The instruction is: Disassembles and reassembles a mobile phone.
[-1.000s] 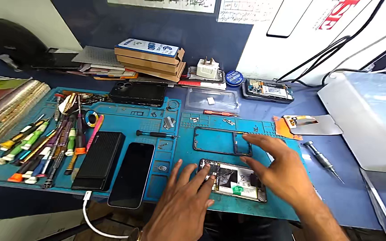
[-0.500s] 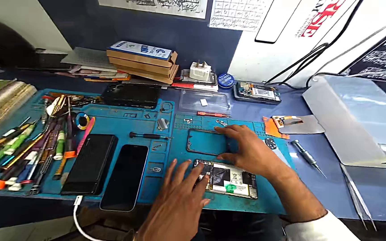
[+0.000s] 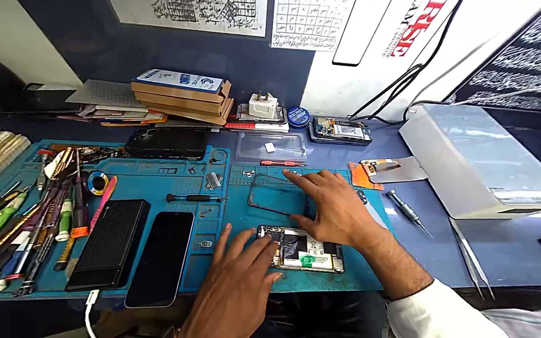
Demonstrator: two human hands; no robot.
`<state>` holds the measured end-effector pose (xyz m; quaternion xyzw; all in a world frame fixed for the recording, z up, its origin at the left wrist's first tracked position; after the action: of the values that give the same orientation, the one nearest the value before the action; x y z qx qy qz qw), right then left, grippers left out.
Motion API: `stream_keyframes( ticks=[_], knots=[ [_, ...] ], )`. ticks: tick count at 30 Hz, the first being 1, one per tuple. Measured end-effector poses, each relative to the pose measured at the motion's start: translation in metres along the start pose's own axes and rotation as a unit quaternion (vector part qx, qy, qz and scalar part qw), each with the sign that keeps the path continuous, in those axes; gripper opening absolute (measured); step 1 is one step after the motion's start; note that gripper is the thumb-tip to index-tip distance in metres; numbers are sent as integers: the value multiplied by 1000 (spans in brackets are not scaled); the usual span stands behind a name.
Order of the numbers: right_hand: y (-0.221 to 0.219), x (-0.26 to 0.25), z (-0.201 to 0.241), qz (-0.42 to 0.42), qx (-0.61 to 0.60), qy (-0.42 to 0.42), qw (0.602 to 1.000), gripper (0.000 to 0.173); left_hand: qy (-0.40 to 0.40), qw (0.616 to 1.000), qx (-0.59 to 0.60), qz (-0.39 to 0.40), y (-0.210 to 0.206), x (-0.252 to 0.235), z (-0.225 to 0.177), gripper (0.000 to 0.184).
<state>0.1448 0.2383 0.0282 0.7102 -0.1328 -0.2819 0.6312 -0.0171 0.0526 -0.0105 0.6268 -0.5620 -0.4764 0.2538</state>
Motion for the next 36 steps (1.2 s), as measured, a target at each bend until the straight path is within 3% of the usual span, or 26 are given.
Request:
stream_keyframes(
  ticks=[3, 6, 9, 11, 14, 16, 18, 21, 23, 25, 28, 33, 34, 36],
  knots=[
    [20, 3, -4, -51, -34, 9, 998, 83, 39, 991, 86, -98, 15, -2, 8, 42],
    [46, 11, 2, -80, -49, 78, 993, 86, 123, 930, 300, -174, 46, -3, 21, 48],
    [67, 18, 17, -87, -39, 153, 984, 82, 188, 800, 560, -107, 57, -8, 24, 53],
    [74, 20, 27, -88, -30, 189, 977, 77, 203, 733, 648, -45, 55, -8, 17, 47],
    [75, 23, 33, -103, -37, 181, 977, 73, 203, 692, 690, -61, 48, -7, 4, 33],
    [74, 33, 34, -141, -116, 89, 979, 74, 202, 681, 693, -119, 44, -5, -3, 28],
    [70, 50, 42, -192, -282, -73, 937, 74, 183, 690, 675, -184, 38, -3, -12, 24],
    [46, 76, 69, -183, -573, -275, 750, 84, 128, 747, 605, -244, 22, -2, -29, 22],
    [33, 83, 93, -124, -690, -305, 644, 96, 88, 809, 529, -242, 9, 3, -41, 23],
    [32, 84, 108, -93, -730, -312, 601, 103, 60, 858, 457, -225, 1, 8, -54, 23],
    [35, 87, 111, -82, -731, -333, 590, 100, 30, 897, 388, -208, -12, 13, -69, 28],
    [32, 100, 87, -99, -724, -281, 622, 88, -13, 924, 353, -148, -20, 15, -71, 30],
    [30, 102, 76, -100, -699, -259, 659, 86, -8, 928, 350, -129, -16, 15, -67, 33],
    [25, 108, 50, -95, -586, -235, 770, 88, 24, 930, 349, -113, -4, 17, -58, 38]
  ],
)
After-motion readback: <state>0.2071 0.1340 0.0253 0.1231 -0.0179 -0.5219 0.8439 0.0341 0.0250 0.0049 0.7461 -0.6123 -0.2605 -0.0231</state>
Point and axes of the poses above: each hand's wrist, its own x-axis away from the middle knuckle, its own y-axis out of the back of the hand, z = x × y, the point moved 2 cm from there along -x, towards the middle knuckle, and after that the axes turned 7 degrees about x, right-handed, at the moved point
